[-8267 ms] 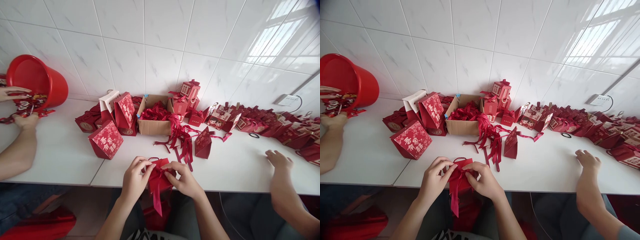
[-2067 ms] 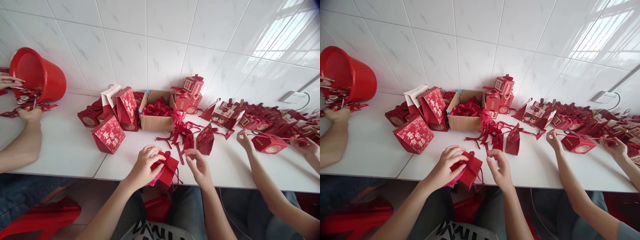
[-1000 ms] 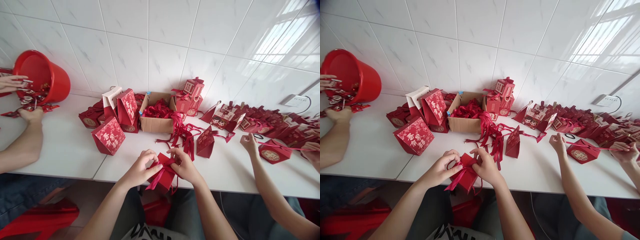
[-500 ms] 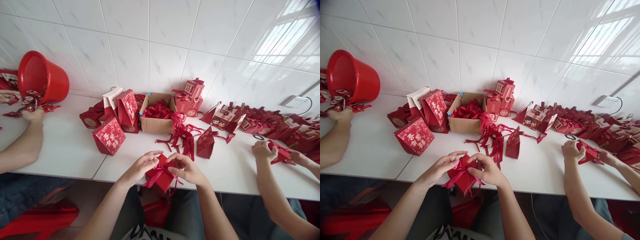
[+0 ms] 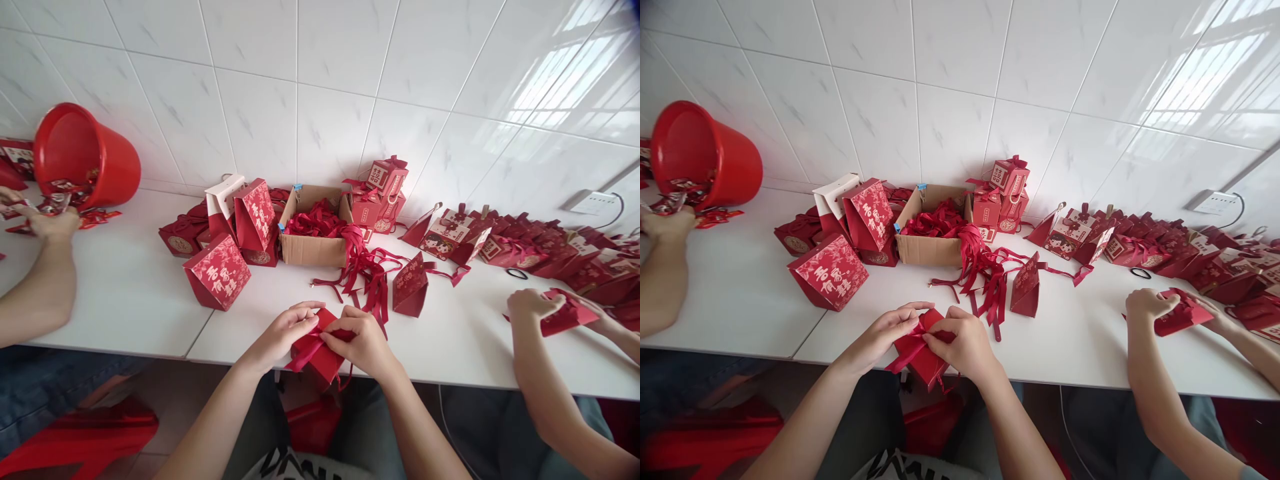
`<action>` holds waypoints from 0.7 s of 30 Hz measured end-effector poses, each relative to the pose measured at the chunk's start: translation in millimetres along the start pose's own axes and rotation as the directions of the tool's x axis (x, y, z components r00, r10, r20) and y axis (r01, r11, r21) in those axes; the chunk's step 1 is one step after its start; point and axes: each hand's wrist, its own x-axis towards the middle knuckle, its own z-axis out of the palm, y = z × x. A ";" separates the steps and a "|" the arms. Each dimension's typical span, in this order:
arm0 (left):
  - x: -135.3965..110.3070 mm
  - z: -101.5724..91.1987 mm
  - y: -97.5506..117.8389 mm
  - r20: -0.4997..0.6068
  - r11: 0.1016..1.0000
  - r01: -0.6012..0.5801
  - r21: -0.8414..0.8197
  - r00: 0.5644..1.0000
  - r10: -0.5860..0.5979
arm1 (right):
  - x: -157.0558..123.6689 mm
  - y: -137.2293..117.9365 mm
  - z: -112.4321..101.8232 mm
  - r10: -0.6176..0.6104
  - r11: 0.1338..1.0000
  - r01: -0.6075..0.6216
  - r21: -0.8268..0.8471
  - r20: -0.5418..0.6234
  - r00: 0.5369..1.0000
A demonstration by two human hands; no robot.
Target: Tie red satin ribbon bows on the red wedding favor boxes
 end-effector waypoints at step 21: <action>14.7 -5.9 -12.7 -0.193 0.983 -0.026 0.183 0.979 0.062 | 1.2 -3.0 1.7 0.033 0.999 -0.029 -0.045 0.107 0.994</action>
